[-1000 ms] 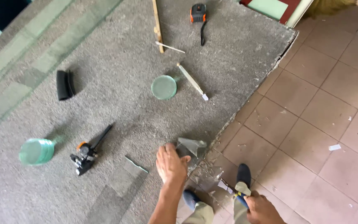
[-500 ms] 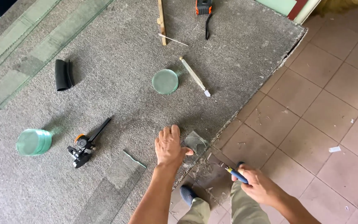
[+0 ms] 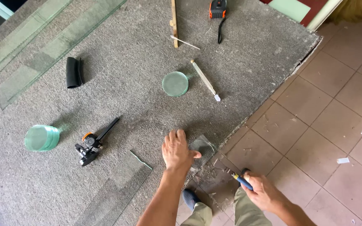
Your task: Using specialized tools to score and cut circular shapes out of a glass sheet on a workshop bench.
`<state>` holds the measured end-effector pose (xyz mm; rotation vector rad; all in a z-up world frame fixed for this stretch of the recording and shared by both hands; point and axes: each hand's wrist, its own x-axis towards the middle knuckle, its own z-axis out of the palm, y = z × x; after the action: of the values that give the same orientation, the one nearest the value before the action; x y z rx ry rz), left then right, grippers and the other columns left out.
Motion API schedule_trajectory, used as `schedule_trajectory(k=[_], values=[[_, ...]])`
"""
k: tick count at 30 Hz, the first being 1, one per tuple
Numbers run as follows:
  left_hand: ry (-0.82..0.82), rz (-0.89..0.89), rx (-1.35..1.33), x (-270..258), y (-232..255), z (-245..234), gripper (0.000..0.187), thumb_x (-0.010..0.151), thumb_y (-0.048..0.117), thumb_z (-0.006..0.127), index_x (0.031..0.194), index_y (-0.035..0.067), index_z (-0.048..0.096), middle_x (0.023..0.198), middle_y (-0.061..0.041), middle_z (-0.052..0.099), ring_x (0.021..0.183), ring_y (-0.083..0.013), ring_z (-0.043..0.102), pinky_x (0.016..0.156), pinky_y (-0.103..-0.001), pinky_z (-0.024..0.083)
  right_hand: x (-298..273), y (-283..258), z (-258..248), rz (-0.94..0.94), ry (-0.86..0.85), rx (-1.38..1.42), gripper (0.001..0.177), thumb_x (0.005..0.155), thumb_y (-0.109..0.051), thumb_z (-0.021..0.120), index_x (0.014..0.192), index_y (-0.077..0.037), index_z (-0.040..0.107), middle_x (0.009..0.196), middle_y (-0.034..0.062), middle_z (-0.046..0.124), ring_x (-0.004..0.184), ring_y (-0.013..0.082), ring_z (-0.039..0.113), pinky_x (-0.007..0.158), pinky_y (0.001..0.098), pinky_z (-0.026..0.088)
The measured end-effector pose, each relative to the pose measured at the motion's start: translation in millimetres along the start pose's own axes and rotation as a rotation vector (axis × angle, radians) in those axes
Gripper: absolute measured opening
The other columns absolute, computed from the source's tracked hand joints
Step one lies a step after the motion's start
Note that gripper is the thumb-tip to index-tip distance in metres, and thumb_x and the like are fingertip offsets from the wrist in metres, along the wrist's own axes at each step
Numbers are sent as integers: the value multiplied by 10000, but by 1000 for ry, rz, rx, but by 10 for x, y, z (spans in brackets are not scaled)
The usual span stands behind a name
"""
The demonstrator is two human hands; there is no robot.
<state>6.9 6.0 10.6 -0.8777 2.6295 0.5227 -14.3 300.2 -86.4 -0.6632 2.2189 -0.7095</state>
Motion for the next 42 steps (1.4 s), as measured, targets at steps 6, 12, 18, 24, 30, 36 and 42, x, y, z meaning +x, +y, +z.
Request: schedule_trajectory(k=[6, 12, 18, 24, 30, 36, 42], values=[[140, -137, -426, -323, -226, 459, 511, 716, 354, 911, 1038, 70, 634, 958, -99, 696, 924, -252, 662, 836, -400, 532, -263, 37, 341, -187, 220, 76, 137, 879, -144, 693, 899, -41, 605, 747, 156, 658, 680, 337, 690, 612, 436, 523], [9, -57, -987, -109, -526, 467, 104, 901, 136, 693, 905, 35, 714, 795, -90, 756, 710, -172, 717, 680, -344, 588, -362, 354, 724, -94, -19, 211, 183, 775, -15, 658, 948, -73, 641, 914, 131, 695, 788, 293, 746, 705, 392, 567], [-373, 106, -78, 53, -326, -145, 163, 1009, 247, 594, 1022, 134, 711, 947, -50, 742, 896, -195, 705, 837, -435, 548, -497, 390, 665, -55, -153, 222, 398, 743, 27, 621, 1105, -118, 698, 1020, 126, 720, 875, 270, 744, 792, 369, 595], [-231, 179, 127, 46, -111, -268, 498, 804, 304, 846, 1199, 119, 606, 1191, -117, 612, 1169, -271, 580, 1012, -450, 481, -383, -137, 312, 27, -94, 207, 396, 823, -22, 636, 1196, -140, 695, 1073, 104, 735, 926, 242, 769, 825, 360, 597], [-133, 24, 63, 114, -127, -150, 860, 609, 367, 973, 1298, 143, 510, 1336, -104, 552, 1311, -289, 499, 1094, -478, 427, -185, -222, 149, -40, -126, 80, 354, 847, -53, 629, 1187, -147, 661, 1171, 74, 664, 926, 254, 728, 820, 370, 567], [-148, -45, 112, 200, -153, -40, 997, 587, 391, 1001, 1378, 133, 451, 1386, -129, 515, 1343, -314, 458, 1082, -502, 420, -39, -260, 87, -34, -103, -32, 183, 867, -120, 677, 1038, -97, 617, 1017, 122, 661, 900, 321, 670, 790, 414, 536], [-127, -57, 139, 132, -165, -36, 972, 591, 399, 1000, 1366, 141, 473, 1363, -111, 529, 1343, -305, 464, 1054, -491, 434, -246, -71, 230, -2, -154, -153, 127, 883, -186, 669, 987, -130, 620, 855, 109, 667, 821, 302, 699, 738, 438, 547]])
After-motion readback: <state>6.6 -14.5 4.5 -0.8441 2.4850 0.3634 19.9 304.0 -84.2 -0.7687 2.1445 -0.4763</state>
